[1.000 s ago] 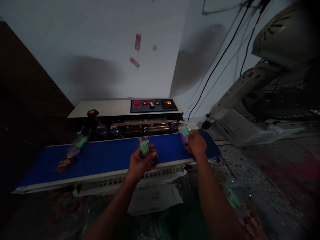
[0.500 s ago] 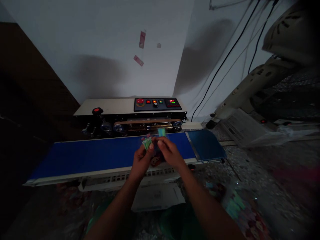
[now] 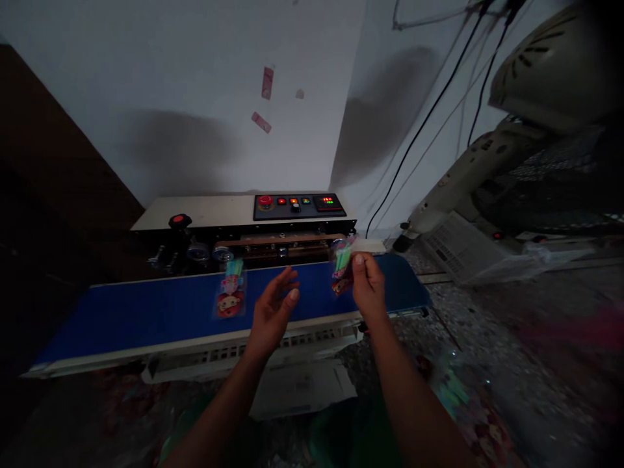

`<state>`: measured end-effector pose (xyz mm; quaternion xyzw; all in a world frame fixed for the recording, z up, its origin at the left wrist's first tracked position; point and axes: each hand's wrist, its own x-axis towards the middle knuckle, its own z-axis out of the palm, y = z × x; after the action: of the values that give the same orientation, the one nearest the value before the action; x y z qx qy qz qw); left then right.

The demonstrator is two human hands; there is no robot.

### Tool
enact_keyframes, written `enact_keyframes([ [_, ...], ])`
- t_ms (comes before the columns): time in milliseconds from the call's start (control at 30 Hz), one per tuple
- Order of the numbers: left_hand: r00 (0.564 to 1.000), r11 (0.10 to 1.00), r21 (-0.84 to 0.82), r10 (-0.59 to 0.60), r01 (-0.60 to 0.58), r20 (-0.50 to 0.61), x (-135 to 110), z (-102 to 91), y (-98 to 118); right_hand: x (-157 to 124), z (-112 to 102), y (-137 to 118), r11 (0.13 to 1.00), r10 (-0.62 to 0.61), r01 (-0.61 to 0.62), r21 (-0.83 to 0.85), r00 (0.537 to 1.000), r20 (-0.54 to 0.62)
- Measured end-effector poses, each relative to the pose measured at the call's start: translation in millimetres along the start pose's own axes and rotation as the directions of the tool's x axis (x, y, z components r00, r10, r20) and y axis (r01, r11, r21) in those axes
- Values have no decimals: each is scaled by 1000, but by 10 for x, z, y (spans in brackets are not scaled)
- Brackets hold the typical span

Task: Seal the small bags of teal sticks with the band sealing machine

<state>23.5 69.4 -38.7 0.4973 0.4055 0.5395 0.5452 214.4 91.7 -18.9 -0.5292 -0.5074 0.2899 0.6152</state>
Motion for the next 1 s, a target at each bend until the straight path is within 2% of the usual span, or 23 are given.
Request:
enact_keyframes([
  [100, 1000, 1000, 4, -11, 11, -9, 3, 7, 7, -7, 51, 59, 999, -42, 42, -5, 998, -54],
  [200, 1000, 1000, 5, -11, 11, -23, 6, -2, 10, 0, 99, 121, 997, -31, 29, -71, 999, -36],
  [367, 1000, 1000, -18, -22, 22, -7, 4, -28, 8, 101, -31, 229, 953, -10, -3, -302, 999, -41],
  [433, 1000, 999, -19, -26, 25, -7, 0, -36, 11, 178, -170, 287, 863, -18, -32, -504, 995, -94],
  [533, 1000, 999, -16, -30, 30, -3, -2, -42, 21, 306, -386, 386, 596, 31, -171, -784, 981, -191],
  [600, 999, 999, -13, -35, 35, -2, -2, -40, 26, 378, -467, 438, 425, 128, -265, -865, 964, -233],
  [633, 999, 999, -12, -40, 40, -2, -2, -38, 27, 407, -475, 456, 366, 175, -295, -882, 953, -246],
  [700, 999, 999, -10, -52, 52, 1, -2, -33, 25, 448, -425, 477, 300, 239, -328, -896, 935, -262],
  [767, 998, 998, -10, -60, 60, 8, -5, -32, 20, 474, -306, 482, 286, 277, -306, -908, 934, -228],
  [867, 998, 998, -19, -57, 57, 18, -7, -39, 11, 496, -119, 469, 315, 287, -197, -928, 952, -105],
  [933, 999, 999, -25, -46, 46, 17, -3, -41, 5, 498, -78, 435, 359, 228, -131, -924, 972, -50],
  [1000, 1000, 999, -26, -26, 26, 7, 3, -25, 1, 477, -156, 367, 448, 133, -100, -888, 990, -45],
])
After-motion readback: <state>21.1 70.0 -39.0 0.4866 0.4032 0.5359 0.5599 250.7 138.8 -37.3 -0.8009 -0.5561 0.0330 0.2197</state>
